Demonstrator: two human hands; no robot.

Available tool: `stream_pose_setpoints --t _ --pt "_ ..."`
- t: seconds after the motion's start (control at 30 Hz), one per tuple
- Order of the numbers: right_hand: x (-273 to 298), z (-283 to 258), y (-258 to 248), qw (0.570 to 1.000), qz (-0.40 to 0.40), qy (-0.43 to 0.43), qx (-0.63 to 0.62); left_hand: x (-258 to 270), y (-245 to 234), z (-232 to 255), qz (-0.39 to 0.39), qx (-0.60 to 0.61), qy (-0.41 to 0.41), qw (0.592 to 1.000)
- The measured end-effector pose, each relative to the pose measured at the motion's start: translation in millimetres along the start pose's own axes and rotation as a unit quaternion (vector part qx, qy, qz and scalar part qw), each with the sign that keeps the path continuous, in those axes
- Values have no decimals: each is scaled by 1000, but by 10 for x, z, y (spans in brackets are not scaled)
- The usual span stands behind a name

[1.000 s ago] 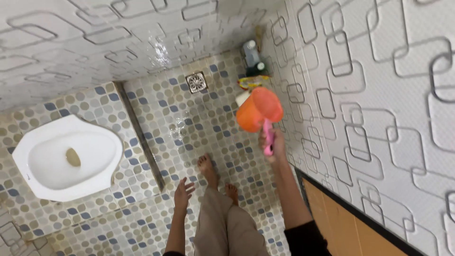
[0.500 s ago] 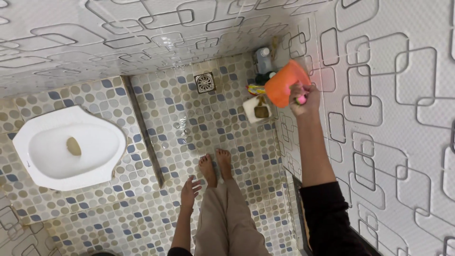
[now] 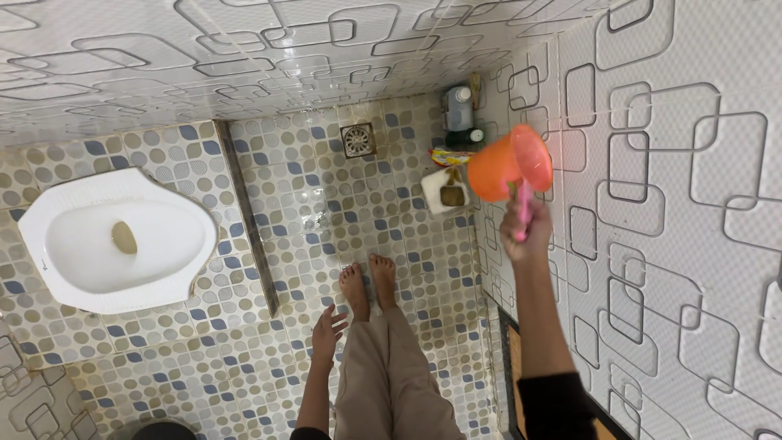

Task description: Washing a metal mesh basket with soap and a sponge, then rinsing it and the bathroom floor with water from a bucket using a ladle.

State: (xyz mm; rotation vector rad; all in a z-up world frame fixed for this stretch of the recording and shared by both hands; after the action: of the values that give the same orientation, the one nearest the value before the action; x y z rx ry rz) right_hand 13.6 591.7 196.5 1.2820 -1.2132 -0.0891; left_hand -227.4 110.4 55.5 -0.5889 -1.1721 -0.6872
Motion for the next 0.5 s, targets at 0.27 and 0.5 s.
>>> stream_pose_setpoints --t 0.27,0.5 --pt "852 551 -665 999 28 2 19 68 -42 -36 4 10 -14 1000" --pt "1406 1197 -1968 986 162 19 31 -3 9 -4 -7 6 -3 1000"
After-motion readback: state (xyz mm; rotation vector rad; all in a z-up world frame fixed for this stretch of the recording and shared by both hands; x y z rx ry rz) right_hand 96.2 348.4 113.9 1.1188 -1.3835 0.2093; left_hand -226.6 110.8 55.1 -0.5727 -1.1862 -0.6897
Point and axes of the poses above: each hand's wrist, its own x-axis away from the middle knuckle, its own y-axis out of the palm, z = x × y, the point moved 7 cm from there along -x, towards the middle knuckle, and after that the axes turned 3 degrees about -x, right-handed, at the moved point
